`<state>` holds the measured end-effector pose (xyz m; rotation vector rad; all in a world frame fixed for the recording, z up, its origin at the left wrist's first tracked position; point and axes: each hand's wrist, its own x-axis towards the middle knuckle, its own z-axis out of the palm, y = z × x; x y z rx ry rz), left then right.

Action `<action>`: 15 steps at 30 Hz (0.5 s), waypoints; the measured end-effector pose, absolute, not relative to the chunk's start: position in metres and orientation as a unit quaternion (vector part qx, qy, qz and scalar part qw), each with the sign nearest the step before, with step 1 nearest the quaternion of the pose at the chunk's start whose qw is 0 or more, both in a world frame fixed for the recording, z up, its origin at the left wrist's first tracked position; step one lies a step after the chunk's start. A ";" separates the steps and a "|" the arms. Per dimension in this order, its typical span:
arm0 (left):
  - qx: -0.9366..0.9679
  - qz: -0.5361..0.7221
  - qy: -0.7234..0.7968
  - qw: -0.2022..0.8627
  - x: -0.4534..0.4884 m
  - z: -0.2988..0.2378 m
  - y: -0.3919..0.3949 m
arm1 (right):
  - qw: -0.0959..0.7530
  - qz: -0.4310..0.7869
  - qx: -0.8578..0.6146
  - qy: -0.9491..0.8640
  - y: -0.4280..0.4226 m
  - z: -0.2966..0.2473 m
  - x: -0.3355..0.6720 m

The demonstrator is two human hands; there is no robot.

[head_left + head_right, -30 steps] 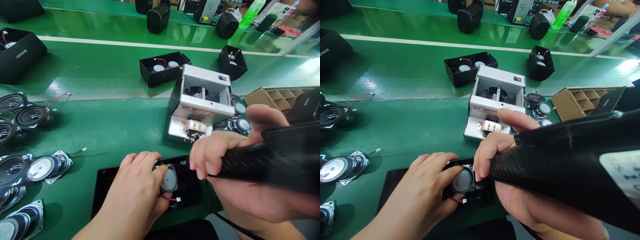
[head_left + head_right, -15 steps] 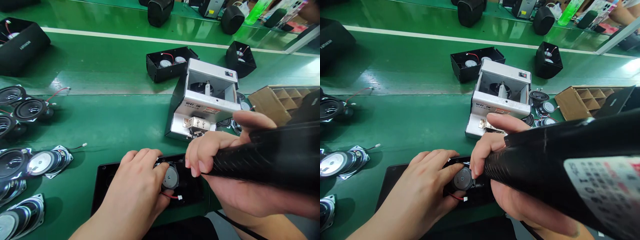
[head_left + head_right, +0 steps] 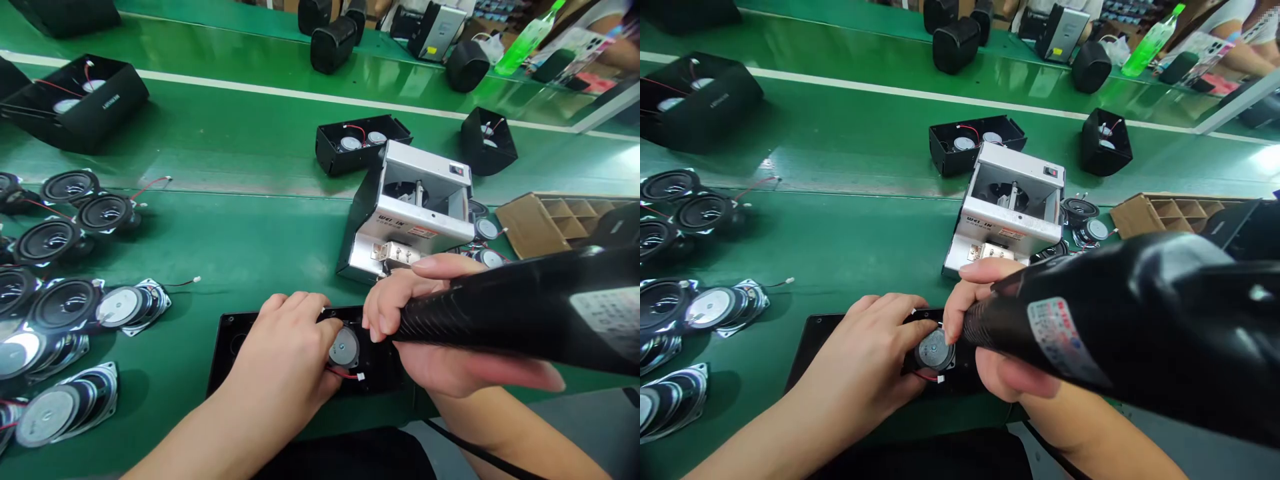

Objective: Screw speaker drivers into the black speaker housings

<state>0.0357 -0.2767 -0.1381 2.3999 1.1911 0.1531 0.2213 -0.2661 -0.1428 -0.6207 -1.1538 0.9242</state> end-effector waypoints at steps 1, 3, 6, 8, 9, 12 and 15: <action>0.871 0.052 0.432 0.227 0.036 -0.138 -0.276 | 0.704 0.402 -0.282 -0.514 -0.266 -0.145 0.219; 0.871 0.045 0.434 0.227 0.037 -0.137 -0.275 | 0.711 0.388 -0.287 -0.512 -0.268 -0.147 0.218; 0.872 0.033 0.435 0.223 0.038 -0.135 -0.274 | 0.707 0.395 -0.296 -0.507 -0.270 -0.152 0.219; 0.873 0.028 0.434 0.221 0.038 -0.134 -0.274 | 0.699 0.406 -0.308 -0.502 -0.272 -0.155 0.219; 0.874 0.027 0.432 0.220 0.038 -0.133 -0.274 | 0.695 0.410 -0.312 -0.501 -0.273 -0.157 0.219; 0.876 0.031 0.433 0.213 0.038 -0.134 -0.276 | 0.695 0.408 -0.313 -0.503 -0.276 -0.158 0.216; 0.876 0.040 0.437 0.200 0.038 -0.136 -0.279 | 0.704 0.403 -0.313 -0.495 -0.277 -0.140 0.221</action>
